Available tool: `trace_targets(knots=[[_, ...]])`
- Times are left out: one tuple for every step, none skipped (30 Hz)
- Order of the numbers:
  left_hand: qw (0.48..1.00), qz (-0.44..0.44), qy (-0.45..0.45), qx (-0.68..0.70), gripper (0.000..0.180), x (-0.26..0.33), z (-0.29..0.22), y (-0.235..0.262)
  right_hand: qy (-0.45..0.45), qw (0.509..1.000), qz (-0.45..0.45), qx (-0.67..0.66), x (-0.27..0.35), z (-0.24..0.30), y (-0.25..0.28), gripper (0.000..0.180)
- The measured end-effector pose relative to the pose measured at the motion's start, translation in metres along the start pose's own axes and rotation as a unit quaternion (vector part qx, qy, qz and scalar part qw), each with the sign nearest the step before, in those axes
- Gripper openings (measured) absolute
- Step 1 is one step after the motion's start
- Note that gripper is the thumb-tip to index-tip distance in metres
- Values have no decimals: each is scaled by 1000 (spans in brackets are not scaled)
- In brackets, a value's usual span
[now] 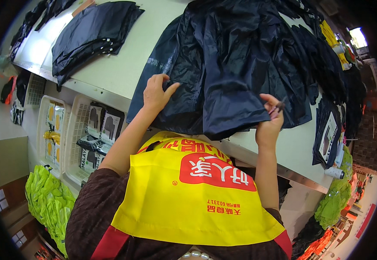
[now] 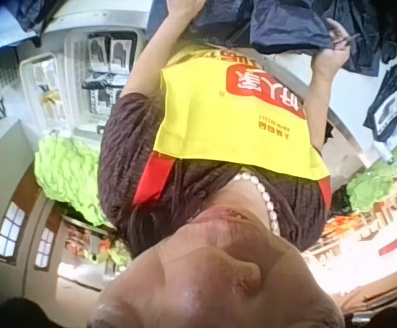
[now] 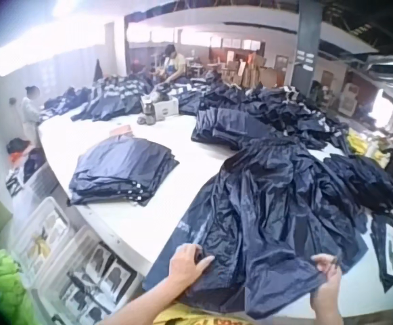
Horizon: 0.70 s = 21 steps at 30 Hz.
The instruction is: The person folds a dark jacket on a white table, smoothing and aligning the fabric, then folds it into a compact rectangle. The person places the folded jacket into a white plastic basket and repeats the process with another jacket.
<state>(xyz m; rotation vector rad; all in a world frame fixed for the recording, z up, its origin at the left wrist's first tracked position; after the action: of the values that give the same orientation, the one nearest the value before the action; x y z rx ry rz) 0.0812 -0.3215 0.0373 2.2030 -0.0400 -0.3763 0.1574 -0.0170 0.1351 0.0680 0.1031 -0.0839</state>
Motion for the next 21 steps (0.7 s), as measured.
trace_targets(knots=[[1000, 12, 14, -24, 35, -2, 12, -7, -1, 997, 1, -75, -2, 10, -3, 30], [998, 25, 28, -47, 34, -5, 20, -12, 43, 990, -2, -134, -4, 25, -14, 29], [996, 36, 41, -72, 34, -9, 29, -17, 64, 988, -7, -139, -5, 38, -30, 29], [996, 44, 71, -43, 24, -15, 43, -22, 82, 986, -11, -142, -7, 51, -50, 30], [992, 57, 110, 35, 25, -24, 65, -25, 103, 984, -17, -146, -7, 58, -70, 30], [980, 67, 142, 125, 30, -33, 69, -7, 156, 988, 11, -4, -3, 60, -90, 31], [983, 46, 109, 141, 33, -42, 87, 14, 205, 969, 38, 136, 1, 60, -113, 31], [981, 19, 125, 147, 33, -46, 121, 33, 151, 964, 161, 145, 4, 58, -138, 32], [932, 0, 174, 317, 33, -52, 152, 52, 131, 930, 300, 169, 4, 60, -166, 31], [922, 12, 166, 349, 34, -58, 165, 74, 48, 883, 435, 171, 10, 37, -189, 33], [913, 18, 164, 374, 36, -57, 177, 101, -34, 808, 565, 162, 18, 10, -205, 37], [936, 61, 212, 275, 35, -51, 202, 115, -51, 792, 583, 173, 23, -1, -212, 40], [945, 102, 261, 170, 34, -46, 229, 124, -66, 775, 602, 182, 28, -7, -217, 44], [955, 60, 269, 107, 33, -38, 257, 133, -90, 789, 584, 167, 27, -9, -213, 46], [961, 25, 271, 48, 33, -36, 261, 141, -79, 817, 537, 194, 23, -13, -202, 43], [965, -18, 261, -1, 29, -32, 264, 152, -90, 856, 476, 182, 18, -20, -191, 37], [979, -55, 195, 37, 27, -35, 238, 158, -174, 881, 413, 152, 15, -18, -171, 34], [984, -95, 131, 76, 26, -37, 201, 163, -216, 903, 345, 139, 17, -23, -152, 28], [982, -134, 62, 119, 25, -43, 154, 163, -194, 938, 275, 86, 21, -45, -131, 24], [974, -60, 51, 214, 22, -47, 87, 157, -308, 925, 207, 75, 23, -45, -113, 22], [896, 72, 74, 433, 17, -45, 30, 144, -287, 942, 158, 69, 28, -53, -96, 21]])
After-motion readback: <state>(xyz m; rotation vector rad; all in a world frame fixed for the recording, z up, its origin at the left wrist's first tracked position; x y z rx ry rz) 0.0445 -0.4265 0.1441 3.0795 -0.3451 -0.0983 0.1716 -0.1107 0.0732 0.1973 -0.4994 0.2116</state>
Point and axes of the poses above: each hand's wrist, its own x-axis away from the middle knuckle, its own y-axis out of the back of the hand, z = x × y, the point moved 3 cm from there along -x, towards the middle knuckle, and after that the axes turned 14 degrees about z, right-handed, at the moved point
